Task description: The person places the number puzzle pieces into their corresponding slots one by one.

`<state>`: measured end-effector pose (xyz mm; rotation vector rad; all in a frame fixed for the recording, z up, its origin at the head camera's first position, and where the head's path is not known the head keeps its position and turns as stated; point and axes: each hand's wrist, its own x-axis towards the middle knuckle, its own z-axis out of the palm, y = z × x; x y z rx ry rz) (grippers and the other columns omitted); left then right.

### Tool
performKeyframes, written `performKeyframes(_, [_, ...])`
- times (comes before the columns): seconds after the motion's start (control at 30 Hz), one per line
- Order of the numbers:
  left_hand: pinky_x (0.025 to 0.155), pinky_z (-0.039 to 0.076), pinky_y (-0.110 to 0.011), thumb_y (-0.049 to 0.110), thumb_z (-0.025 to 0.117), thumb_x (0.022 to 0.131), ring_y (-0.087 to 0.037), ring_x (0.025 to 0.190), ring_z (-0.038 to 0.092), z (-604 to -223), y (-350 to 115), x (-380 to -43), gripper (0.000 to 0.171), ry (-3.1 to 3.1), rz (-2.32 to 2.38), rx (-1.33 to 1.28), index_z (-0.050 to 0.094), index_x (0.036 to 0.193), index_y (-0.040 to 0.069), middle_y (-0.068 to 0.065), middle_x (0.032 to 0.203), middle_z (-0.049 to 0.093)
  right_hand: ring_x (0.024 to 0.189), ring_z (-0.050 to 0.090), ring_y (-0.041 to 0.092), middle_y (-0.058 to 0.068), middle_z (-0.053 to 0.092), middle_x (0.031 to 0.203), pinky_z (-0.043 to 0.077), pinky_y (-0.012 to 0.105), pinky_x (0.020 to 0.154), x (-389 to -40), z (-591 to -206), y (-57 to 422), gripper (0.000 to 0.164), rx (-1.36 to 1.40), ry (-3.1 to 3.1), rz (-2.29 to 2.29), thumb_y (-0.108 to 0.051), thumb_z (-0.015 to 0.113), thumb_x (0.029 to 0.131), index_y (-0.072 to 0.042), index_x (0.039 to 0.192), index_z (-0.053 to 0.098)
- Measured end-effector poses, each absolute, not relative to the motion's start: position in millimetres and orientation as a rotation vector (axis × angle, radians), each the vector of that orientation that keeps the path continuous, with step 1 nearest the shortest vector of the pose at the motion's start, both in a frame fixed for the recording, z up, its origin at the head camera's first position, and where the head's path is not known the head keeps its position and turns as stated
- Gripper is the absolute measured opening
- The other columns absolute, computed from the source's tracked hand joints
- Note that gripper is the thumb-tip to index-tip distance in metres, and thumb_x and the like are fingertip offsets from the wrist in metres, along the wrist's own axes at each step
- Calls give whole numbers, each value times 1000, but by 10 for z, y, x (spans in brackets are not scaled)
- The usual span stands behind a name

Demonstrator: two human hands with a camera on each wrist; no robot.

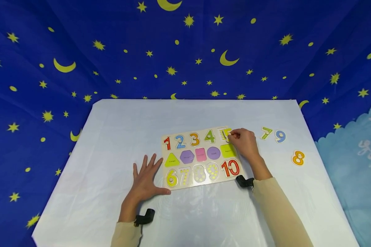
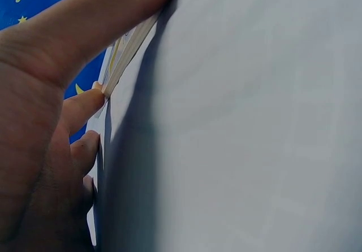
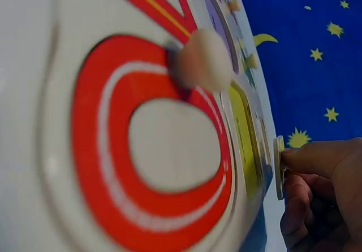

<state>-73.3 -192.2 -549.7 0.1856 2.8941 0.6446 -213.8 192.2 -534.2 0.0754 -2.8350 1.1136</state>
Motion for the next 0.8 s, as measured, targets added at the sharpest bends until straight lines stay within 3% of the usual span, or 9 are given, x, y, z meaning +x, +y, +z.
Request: performKeyframes(0.8, [107, -13, -62, 75, 78, 47, -29, 145, -8, -5495, -1922, -738, 128, 2887, 635, 179, 26, 153, 27, -1, 161, 9, 71, 56, 23, 7, 61, 78, 47, 33, 64, -2275, -5362, 1693, 20, 58, -2912, 1060, -20, 69, 86, -2, 93, 70])
